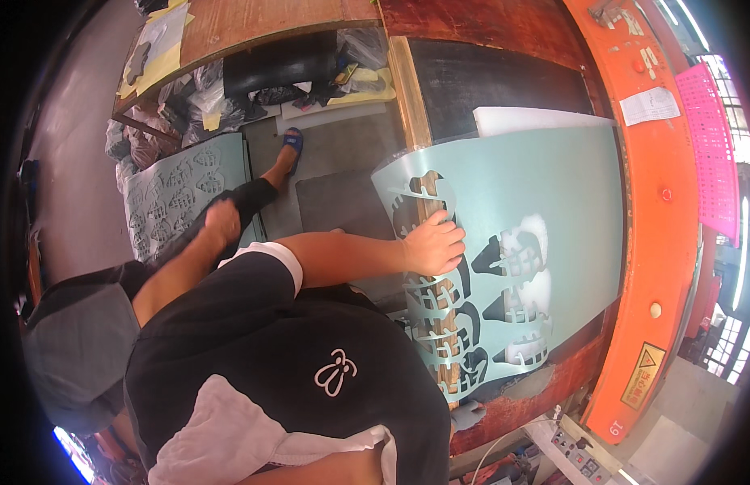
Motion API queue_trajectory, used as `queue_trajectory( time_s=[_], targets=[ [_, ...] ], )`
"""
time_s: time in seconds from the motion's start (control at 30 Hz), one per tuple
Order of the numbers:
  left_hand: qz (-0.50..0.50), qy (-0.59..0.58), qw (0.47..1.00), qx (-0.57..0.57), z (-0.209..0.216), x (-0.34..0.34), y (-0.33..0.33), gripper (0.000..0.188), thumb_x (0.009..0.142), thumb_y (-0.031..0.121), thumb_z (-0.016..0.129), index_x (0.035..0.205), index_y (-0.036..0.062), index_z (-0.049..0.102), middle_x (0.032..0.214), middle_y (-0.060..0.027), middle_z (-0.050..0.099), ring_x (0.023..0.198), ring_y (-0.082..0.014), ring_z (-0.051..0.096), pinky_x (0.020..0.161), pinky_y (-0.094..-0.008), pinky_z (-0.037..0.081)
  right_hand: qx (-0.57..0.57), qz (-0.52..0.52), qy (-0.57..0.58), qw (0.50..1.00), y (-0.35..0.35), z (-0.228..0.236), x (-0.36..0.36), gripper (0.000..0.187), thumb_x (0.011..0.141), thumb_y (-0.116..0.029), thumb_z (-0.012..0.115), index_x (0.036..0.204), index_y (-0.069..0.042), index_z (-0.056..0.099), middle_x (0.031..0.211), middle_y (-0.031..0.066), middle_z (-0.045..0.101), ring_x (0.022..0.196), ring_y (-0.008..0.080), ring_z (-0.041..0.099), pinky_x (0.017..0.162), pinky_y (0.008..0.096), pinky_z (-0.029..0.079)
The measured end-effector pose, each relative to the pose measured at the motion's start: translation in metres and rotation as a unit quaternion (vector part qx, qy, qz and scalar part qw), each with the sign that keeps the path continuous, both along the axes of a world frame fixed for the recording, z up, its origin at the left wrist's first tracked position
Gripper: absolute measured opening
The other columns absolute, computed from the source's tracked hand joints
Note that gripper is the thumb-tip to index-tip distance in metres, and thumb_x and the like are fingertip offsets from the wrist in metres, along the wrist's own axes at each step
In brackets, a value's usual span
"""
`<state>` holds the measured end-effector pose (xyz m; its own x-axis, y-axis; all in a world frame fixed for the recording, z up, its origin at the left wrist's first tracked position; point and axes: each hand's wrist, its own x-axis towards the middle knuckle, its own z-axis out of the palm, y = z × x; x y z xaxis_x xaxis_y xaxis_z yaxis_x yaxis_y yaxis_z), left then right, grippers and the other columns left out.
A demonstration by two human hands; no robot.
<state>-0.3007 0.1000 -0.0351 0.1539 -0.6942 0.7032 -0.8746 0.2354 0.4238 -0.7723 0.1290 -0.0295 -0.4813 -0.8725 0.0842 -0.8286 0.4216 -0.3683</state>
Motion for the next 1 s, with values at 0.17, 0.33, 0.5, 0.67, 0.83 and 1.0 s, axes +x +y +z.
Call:
queue_trajectory(
  time_s=[0.17, 0.33, 0.5, 0.67, 0.83, 1.0],
  targets=[
    [-0.001, 0.000, 1.000, 0.001, -0.001, 0.000, 0.000, 0.015, 0.071, 0.023, 0.064, 0.071, 0.0104, 0.055, 0.076, -0.0043, 0.046, 0.070, -0.0200, 0.047, 0.080, -0.0400, 0.035, 0.012, 0.023, -0.016, 1.000, 0.001, 0.002, -0.001, 0.031, 0.085, -0.025, 0.046, 0.094, 0.003, 0.054, 0.095, 0.0227, 0.059, 0.087, 0.0373, 0.055, 0.077, 0.0417, 0.041],
    [0.002, -0.006, 1.000, -0.006, 0.002, 0.000, 0.001, 0.016, 0.070, 0.023, 0.064, 0.071, 0.0097, 0.055, 0.076, -0.0053, 0.046, 0.070, -0.0217, 0.047, 0.078, -0.0400, 0.035, 0.024, 0.015, 0.020, 0.999, 0.001, 0.002, -0.004, 0.034, 0.084, -0.027, 0.046, 0.096, 0.003, 0.054, 0.097, 0.0237, 0.059, 0.089, 0.0387, 0.055, 0.077, 0.0435, 0.041],
    [-0.009, 0.002, 1.000, -0.021, 0.005, 0.002, 0.000, 0.016, 0.069, 0.022, 0.063, 0.070, 0.0095, 0.055, 0.074, -0.0049, 0.044, 0.071, -0.0205, 0.047, 0.079, -0.0411, 0.034, 0.012, 0.008, -0.003, 1.000, 0.001, 0.001, 0.000, 0.031, 0.081, -0.024, 0.047, 0.093, 0.004, 0.052, 0.091, 0.0211, 0.058, 0.084, 0.0364, 0.054, 0.075, 0.0423, 0.042],
    [0.004, -0.016, 1.000, -0.007, 0.003, 0.000, 0.000, 0.016, 0.070, 0.024, 0.064, 0.070, 0.0095, 0.055, 0.075, -0.0047, 0.046, 0.071, -0.0206, 0.048, 0.081, -0.0410, 0.034, -0.011, 0.033, 0.010, 0.999, 0.004, 0.009, 0.008, 0.028, 0.082, -0.022, 0.046, 0.092, 0.003, 0.052, 0.089, 0.0212, 0.058, 0.082, 0.0358, 0.054, 0.074, 0.0422, 0.041],
    [-0.003, -0.006, 1.000, -0.002, 0.002, 0.000, 0.001, 0.017, 0.071, 0.024, 0.063, 0.069, 0.0092, 0.055, 0.075, -0.0049, 0.046, 0.072, -0.0209, 0.048, 0.081, -0.0407, 0.034, 0.018, 0.016, 0.003, 1.000, 0.004, 0.011, 0.010, 0.028, 0.082, -0.021, 0.046, 0.094, 0.003, 0.053, 0.092, 0.0215, 0.058, 0.084, 0.0356, 0.055, 0.075, 0.0424, 0.042],
    [-0.005, -0.002, 1.000, 0.011, 0.003, 0.001, 0.001, 0.016, 0.073, 0.024, 0.062, 0.073, 0.0097, 0.055, 0.079, -0.0053, 0.047, 0.073, -0.0205, 0.048, 0.081, -0.0397, 0.035, -0.021, 0.005, 0.039, 0.999, 0.001, 0.001, 0.003, 0.028, 0.082, -0.021, 0.048, 0.095, 0.003, 0.053, 0.092, 0.0207, 0.059, 0.084, 0.0360, 0.056, 0.075, 0.0417, 0.043]
  ],
)
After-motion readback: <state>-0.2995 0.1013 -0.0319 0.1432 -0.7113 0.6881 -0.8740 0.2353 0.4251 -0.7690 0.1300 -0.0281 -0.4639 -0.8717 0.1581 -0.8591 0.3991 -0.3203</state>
